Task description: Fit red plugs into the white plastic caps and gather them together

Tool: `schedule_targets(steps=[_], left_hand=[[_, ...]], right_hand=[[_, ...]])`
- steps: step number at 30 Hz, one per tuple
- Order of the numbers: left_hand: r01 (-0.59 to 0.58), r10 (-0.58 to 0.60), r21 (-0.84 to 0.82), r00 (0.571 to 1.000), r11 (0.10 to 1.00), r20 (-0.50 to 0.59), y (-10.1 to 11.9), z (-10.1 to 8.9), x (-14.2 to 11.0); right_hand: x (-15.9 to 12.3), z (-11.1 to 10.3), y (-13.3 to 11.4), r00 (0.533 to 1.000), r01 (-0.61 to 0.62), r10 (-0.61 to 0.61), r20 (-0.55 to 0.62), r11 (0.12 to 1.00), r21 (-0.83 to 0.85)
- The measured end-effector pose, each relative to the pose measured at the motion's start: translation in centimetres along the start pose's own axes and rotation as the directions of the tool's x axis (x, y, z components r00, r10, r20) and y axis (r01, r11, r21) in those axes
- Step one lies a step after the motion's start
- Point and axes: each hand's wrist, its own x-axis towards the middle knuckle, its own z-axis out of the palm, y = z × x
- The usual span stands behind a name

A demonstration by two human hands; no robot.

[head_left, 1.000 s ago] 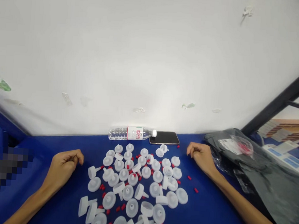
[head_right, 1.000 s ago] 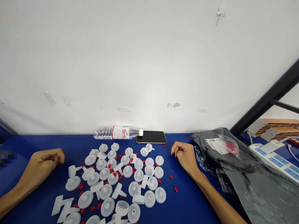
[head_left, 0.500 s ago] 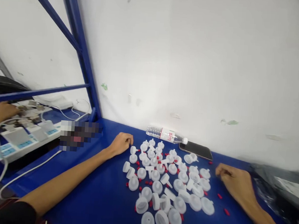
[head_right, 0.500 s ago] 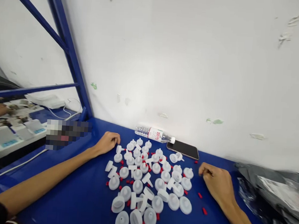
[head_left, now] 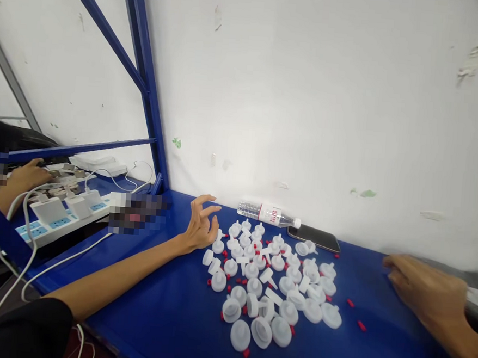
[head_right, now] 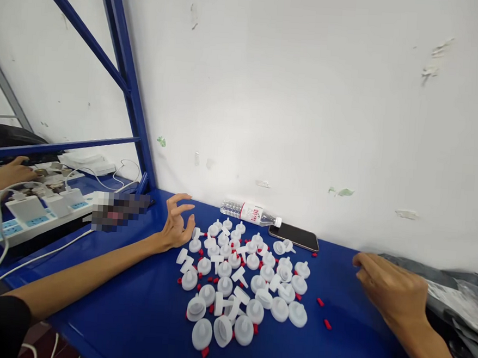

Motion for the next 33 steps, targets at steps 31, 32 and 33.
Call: schedule_targets(steps=[31,32,33], left_hand=[[-0.166,0.161,-0.096,0.985,0.981,-0.056,0.7,-0.2,0.6],[-0.152,0.148,-0.097,0.988,0.984,-0.051,0.6,-0.1,0.5],[-0.137,0.133,-0.099,0.990,0.986,-0.046,0.5,0.0,0.5]], right_hand=[[2.2,-1.9,-4.5,0.930,0.309,-0.356,-0.093,0.893,-0.328],[2.3,-1.9,-4.6,0.932,0.305,-0.351,-0.087,0.894,-0.328],[2.3,-1.9,-4.6,0.935,0.302,-0.345,-0.081,0.894,-0.331]])
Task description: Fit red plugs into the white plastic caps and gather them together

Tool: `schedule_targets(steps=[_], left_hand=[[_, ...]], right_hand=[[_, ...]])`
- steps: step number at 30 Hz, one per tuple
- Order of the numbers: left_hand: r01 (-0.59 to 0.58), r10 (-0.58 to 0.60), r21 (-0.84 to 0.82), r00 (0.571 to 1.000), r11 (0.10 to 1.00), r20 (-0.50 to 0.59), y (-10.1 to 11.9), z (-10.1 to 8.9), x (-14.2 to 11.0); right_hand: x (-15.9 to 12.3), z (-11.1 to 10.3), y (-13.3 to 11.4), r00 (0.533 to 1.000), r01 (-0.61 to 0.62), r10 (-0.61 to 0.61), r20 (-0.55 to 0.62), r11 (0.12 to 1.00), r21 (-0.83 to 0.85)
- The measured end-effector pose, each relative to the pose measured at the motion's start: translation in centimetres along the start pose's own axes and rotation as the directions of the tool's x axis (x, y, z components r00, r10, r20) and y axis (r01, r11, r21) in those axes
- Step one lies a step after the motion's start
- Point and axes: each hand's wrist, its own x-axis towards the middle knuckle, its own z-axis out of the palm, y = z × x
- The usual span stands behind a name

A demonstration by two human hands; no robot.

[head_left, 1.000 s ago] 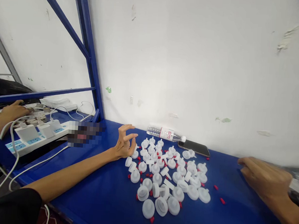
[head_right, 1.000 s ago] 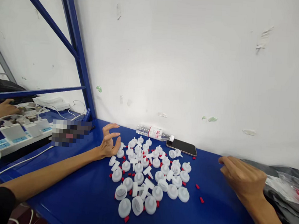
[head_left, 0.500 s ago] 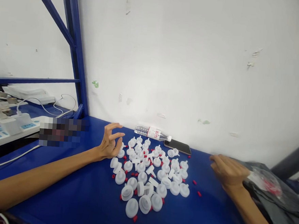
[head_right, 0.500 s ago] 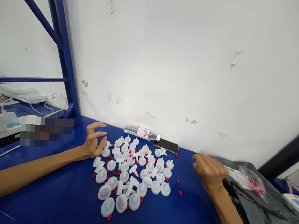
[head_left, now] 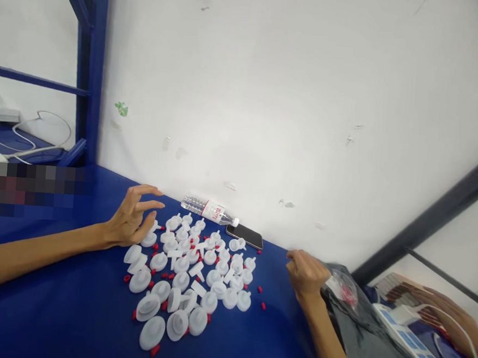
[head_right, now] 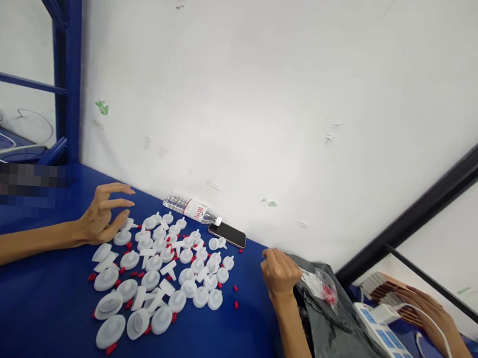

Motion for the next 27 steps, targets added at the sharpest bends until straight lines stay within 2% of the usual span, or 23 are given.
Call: schedule_targets(steps=[6,11,16,19,21,25,27], left_hand=[[0.024,-0.024,-0.037,1.000,0.999,0.015,-0.4,0.4,-0.1],[0.026,-0.025,-0.016,0.999,1.000,0.038,-0.2,0.7,0.2],[0.127,-0.146,0.117,0.974,0.985,0.173,0.5,0.9,-0.1],[0.171,-0.207,0.161,0.948,0.972,0.243,0.4,1.0,-0.3],[0.192,-0.229,0.164,0.943,0.968,0.242,0.2,1.1,-0.3],[0.211,-0.231,0.125,0.954,0.970,0.189,0.2,1.1,0.0],[0.183,-0.196,0.092,0.968,0.979,0.159,0.3,1.3,0.3]], right_hand=[[-0.3,0.4,0.1,0.997,-0.024,0.027,0.072,0.999,-0.037],[-0.7,0.8,0.4,0.985,-0.111,0.109,0.134,0.994,0.010],[-0.8,0.9,1.5,0.981,-0.158,0.142,0.131,0.980,0.123],[-0.7,1.8,2.2,0.977,-0.175,0.166,0.133,0.983,0.062],[-0.5,2.2,2.2,0.983,-0.142,0.137,0.120,0.989,0.035],[-0.1,1.9,1.2,0.998,0.055,-0.050,-0.047,0.994,0.092],[0.0,1.7,0.6,0.997,0.071,-0.069,-0.020,0.994,0.086]])
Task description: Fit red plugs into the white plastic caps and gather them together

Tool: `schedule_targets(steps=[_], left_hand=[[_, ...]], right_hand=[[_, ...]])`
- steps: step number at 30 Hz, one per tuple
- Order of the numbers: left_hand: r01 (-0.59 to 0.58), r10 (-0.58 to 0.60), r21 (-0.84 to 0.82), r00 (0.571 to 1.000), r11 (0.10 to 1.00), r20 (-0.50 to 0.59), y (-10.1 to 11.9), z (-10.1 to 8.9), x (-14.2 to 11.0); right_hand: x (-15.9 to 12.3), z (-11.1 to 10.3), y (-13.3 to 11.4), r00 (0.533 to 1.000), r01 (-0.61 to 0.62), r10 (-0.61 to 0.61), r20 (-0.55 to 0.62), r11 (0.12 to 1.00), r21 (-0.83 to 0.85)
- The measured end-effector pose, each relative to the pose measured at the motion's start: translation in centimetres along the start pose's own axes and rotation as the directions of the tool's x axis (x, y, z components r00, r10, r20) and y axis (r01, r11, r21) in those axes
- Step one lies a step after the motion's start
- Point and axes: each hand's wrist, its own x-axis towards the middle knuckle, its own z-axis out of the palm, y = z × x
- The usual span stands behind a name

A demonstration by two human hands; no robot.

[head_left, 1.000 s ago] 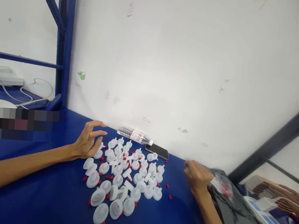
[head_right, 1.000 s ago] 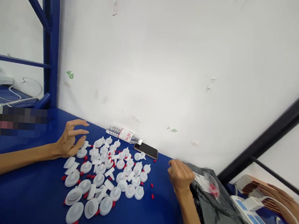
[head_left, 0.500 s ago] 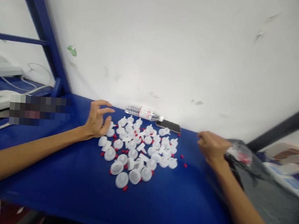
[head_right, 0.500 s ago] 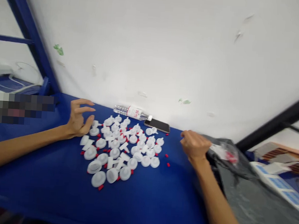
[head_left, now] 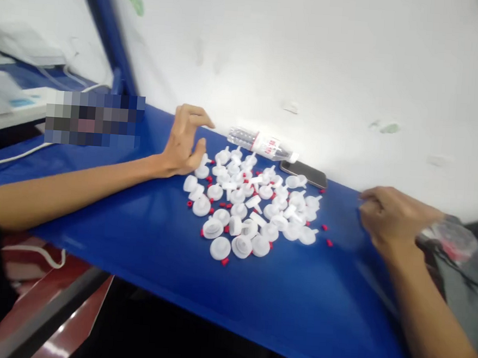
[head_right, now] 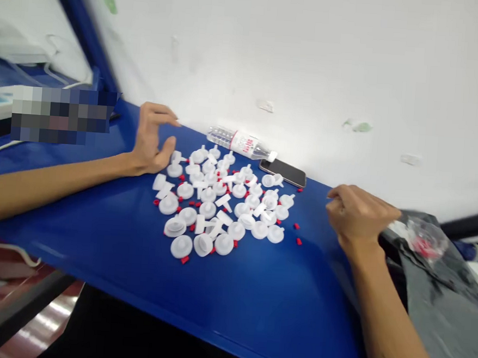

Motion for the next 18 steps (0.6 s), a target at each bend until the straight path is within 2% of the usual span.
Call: schedule_targets(steps=[4,5,7,9,11,14,18], left_hand=[[-0.102,0.102,-0.015,0.994,0.995,-0.031,0.7,0.1,0.8],[-0.120,0.120,-0.010,0.992,0.993,-0.044,0.8,0.0,1.0],[-0.150,0.150,-0.001,0.988,0.989,-0.032,0.9,-0.3,1.0],[-0.163,0.163,0.006,0.986,0.987,0.022,1.0,-0.8,1.0],[-0.164,0.162,0.013,0.981,0.986,0.105,1.0,-1.1,1.1],[-0.138,0.129,0.036,0.973,0.990,0.190,0.8,-1.5,1.3],[-0.108,0.093,0.080,0.981,0.991,0.169,0.4,-1.3,1.2]], right_hand=[[-0.1,0.4,-0.9,0.975,-0.177,0.183,0.125,0.983,-0.054],[-0.2,0.4,-1.1,0.958,-0.203,0.209,0.196,0.978,-0.047],[-0.4,0.1,-1.1,0.897,-0.270,0.286,0.337,0.958,-0.094],[-0.4,-0.5,-1.0,0.838,-0.331,0.370,0.400,0.929,-0.166],[-0.1,-1.1,-0.8,0.805,-0.349,0.389,0.449,0.921,-0.173],[0.6,-1.3,-0.7,0.799,-0.336,0.363,0.479,0.931,-0.146],[1.2,-1.0,-1.4,0.797,-0.220,0.210,0.567,0.974,-0.050]])
